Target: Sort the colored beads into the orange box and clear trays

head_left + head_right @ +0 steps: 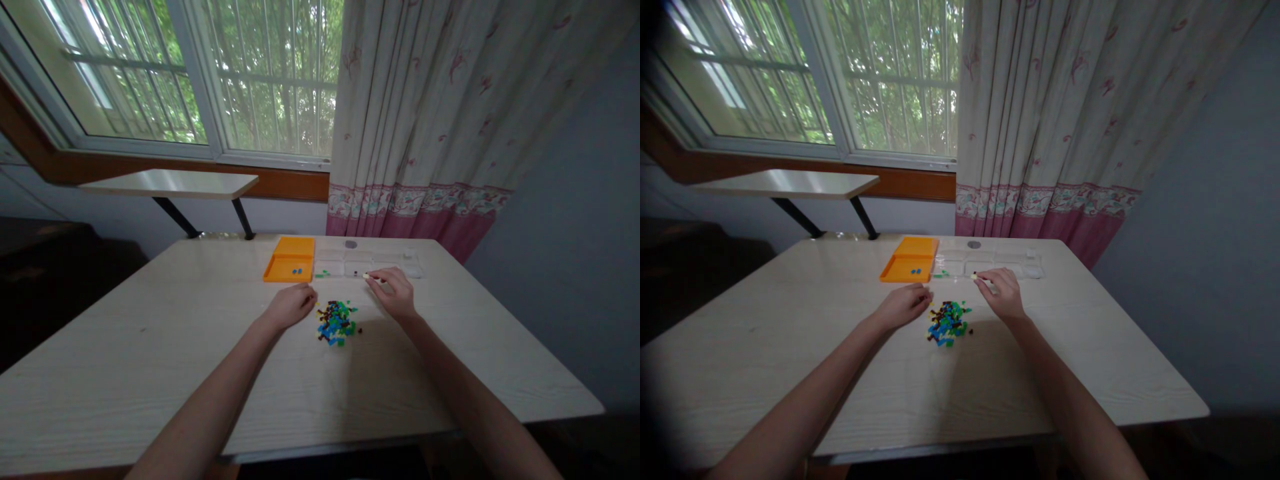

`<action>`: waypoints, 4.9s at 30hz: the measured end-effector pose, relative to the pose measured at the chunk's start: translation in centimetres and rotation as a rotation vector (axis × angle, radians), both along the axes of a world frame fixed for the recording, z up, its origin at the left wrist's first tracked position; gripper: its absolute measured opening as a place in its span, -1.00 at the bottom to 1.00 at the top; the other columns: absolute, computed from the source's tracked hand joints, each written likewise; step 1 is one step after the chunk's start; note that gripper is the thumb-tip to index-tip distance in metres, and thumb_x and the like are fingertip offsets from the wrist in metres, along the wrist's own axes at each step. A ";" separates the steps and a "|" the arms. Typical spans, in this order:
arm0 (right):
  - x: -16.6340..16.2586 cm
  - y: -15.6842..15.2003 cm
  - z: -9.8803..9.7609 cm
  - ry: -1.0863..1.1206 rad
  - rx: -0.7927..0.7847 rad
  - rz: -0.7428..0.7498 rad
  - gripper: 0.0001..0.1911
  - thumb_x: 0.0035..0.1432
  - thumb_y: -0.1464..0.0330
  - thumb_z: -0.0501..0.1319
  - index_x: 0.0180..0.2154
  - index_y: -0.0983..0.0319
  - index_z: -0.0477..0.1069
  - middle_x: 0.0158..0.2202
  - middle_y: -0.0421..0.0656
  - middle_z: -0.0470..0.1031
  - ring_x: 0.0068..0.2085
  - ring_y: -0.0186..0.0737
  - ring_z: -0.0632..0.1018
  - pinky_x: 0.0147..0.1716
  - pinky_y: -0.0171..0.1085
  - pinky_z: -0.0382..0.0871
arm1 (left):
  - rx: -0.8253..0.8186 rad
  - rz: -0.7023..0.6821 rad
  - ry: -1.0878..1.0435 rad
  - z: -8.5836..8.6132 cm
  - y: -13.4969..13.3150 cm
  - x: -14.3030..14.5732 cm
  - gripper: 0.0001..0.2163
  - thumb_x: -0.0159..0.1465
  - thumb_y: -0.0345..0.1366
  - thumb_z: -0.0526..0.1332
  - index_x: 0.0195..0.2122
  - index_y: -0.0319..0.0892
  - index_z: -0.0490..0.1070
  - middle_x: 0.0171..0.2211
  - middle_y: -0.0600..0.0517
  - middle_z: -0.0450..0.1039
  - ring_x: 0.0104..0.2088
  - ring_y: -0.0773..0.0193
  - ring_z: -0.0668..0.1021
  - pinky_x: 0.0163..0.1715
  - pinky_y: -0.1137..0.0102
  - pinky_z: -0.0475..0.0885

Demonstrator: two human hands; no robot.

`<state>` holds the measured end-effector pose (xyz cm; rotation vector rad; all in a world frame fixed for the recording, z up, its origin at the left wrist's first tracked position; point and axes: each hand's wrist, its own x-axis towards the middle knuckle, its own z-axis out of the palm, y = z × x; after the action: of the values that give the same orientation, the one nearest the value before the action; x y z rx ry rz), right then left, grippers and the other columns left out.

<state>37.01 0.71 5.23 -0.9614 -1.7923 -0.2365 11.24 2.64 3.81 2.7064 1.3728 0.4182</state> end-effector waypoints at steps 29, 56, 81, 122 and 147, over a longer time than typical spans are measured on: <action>5.8 4.6 -4.6 0.062 -0.307 -0.310 -0.79 0.01 0.36 0.08 -0.37 0.29 0.46 -0.40 -0.08 0.45 -0.34 -0.17 0.42 -0.29 -0.18 0.30 | -0.084 -0.046 -0.087 -0.1 0.1 -0.1 -0.78 0.10 -0.32 0.06 -0.30 -0.15 0.46 -0.38 0.00 0.42 -0.40 0.31 0.45 -0.41 0.49 0.30; -3.8 -0.5 -3.5 -0.260 -0.368 0.162 -0.92 0.01 0.37 0.22 -0.37 0.22 0.45 -0.43 -0.15 0.45 -0.32 -0.24 0.41 -0.28 -0.26 0.25 | -0.026 -0.140 -0.258 0.4 -2.0 2.7 -0.82 0.24 -0.26 0.01 -0.31 -0.17 0.36 -0.34 0.04 0.36 -0.32 0.35 0.42 -0.31 0.50 0.30; 0.2 0.1 0.3 0.293 0.028 -0.067 -0.89 0.06 0.33 0.17 -0.39 0.20 0.45 -0.44 -0.18 0.39 -0.40 -0.31 0.41 -0.43 -0.31 0.36 | 0.041 -0.101 -0.032 -0.4 -0.8 1.5 -0.77 0.26 -0.27 -0.07 -0.27 -0.13 0.36 -0.31 0.02 0.34 -0.30 0.32 0.43 -0.34 0.47 0.30; 14.6 6.2 -5.8 0.014 -0.372 -0.729 -0.68 0.02 0.27 0.05 -0.36 0.31 0.49 -0.38 -0.02 0.45 -0.35 -0.16 0.40 -0.32 -0.24 0.22 | 0.033 -0.086 -0.008 0.2 -1.1 1.5 -0.76 0.26 -0.27 -0.07 -0.25 -0.14 0.38 -0.30 0.00 0.36 -0.30 0.32 0.43 -0.36 0.49 0.29; -1.1 1.0 -2.8 -0.338 -0.275 0.254 -0.84 0.13 0.38 0.08 -0.36 0.23 0.43 -0.41 -0.14 0.47 -0.32 -0.29 0.46 -0.28 -0.31 0.30 | -0.134 -0.134 -0.068 1.0 -0.8 0.4 -0.76 0.06 -0.39 0.04 -0.30 -0.12 0.45 -0.38 0.03 0.44 -0.36 0.32 0.46 -0.36 0.49 0.31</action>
<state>35.90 1.70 2.44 -0.9084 -2.2812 0.0117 11.67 1.89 4.77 2.6293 1.1511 0.3878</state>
